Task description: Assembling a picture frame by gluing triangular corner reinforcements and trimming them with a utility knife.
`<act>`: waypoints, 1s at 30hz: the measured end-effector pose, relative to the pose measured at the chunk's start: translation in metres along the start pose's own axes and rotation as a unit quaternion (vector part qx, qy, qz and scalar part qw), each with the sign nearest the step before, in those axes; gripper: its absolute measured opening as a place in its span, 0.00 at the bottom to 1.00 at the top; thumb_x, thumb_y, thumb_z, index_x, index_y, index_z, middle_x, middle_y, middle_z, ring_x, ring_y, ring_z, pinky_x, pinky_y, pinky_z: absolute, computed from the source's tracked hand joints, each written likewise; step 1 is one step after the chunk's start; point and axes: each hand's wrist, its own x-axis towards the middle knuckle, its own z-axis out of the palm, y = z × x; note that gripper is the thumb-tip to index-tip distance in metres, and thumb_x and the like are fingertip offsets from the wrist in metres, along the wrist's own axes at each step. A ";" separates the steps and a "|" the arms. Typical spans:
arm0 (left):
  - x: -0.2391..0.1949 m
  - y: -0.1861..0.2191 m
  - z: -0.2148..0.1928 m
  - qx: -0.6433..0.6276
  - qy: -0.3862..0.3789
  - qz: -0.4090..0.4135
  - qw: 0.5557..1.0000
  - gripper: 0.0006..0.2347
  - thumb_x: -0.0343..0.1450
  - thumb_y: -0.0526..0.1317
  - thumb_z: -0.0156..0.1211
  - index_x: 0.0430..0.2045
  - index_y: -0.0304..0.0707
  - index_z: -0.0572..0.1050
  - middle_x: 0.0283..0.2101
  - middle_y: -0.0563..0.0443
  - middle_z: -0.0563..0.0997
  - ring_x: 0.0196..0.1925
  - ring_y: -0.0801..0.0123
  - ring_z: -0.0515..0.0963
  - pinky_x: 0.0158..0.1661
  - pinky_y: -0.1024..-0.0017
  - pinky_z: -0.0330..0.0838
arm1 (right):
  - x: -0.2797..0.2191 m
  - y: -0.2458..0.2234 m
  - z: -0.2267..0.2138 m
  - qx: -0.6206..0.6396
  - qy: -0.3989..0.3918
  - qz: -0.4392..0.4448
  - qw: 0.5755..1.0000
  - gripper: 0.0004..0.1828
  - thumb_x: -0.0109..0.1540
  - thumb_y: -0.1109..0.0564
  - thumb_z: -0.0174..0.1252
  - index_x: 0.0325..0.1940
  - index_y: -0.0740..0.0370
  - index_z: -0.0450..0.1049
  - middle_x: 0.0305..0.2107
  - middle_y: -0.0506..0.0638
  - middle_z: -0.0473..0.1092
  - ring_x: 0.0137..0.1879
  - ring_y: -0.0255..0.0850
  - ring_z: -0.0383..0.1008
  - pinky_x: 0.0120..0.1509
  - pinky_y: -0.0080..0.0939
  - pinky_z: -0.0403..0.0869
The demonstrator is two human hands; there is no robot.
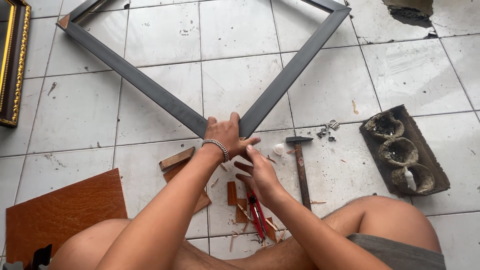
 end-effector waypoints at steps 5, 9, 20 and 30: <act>-0.026 -0.015 0.004 0.000 -0.046 0.061 0.997 0.26 0.57 0.59 0.47 0.45 0.50 0.57 0.41 0.52 0.75 0.51 0.64 0.70 0.53 0.62 0.44 | 0.015 0.026 -0.012 0.104 -0.029 0.003 0.994 0.28 0.59 0.45 0.45 0.52 0.71 0.57 0.45 0.63 0.59 0.50 0.58 0.61 0.53 0.59 0.62; -0.079 -0.010 -0.014 -0.065 -0.014 0.070 0.995 0.33 0.55 0.58 0.53 0.55 0.52 0.56 0.56 0.53 0.65 0.61 0.62 0.56 0.57 0.52 0.34 | 0.026 0.048 -0.025 0.131 0.012 -0.011 0.991 0.20 0.58 0.53 0.53 0.42 0.74 0.61 0.28 0.61 0.68 0.31 0.50 0.74 0.39 0.56 0.73; -0.127 0.004 0.036 -0.813 0.059 -0.248 0.524 0.32 0.61 0.48 0.57 0.55 0.32 0.51 0.54 0.35 0.59 0.56 0.45 0.62 0.49 0.42 0.60 | -0.030 0.035 0.016 0.012 0.035 -0.053 0.998 0.38 0.55 0.38 0.52 0.56 0.67 0.52 0.48 0.63 0.58 0.55 0.54 0.57 0.60 0.61 0.52; -0.136 -0.020 0.045 -0.838 0.030 -0.171 0.517 0.15 0.64 0.34 0.55 0.36 0.26 0.57 0.30 0.40 0.66 0.30 0.44 0.77 0.31 0.60 0.76 | 0.032 -0.013 -0.014 0.296 0.110 -0.150 0.937 0.11 0.51 0.61 0.51 0.38 0.62 0.69 0.27 0.43 0.71 0.32 0.35 0.73 0.43 0.38 0.73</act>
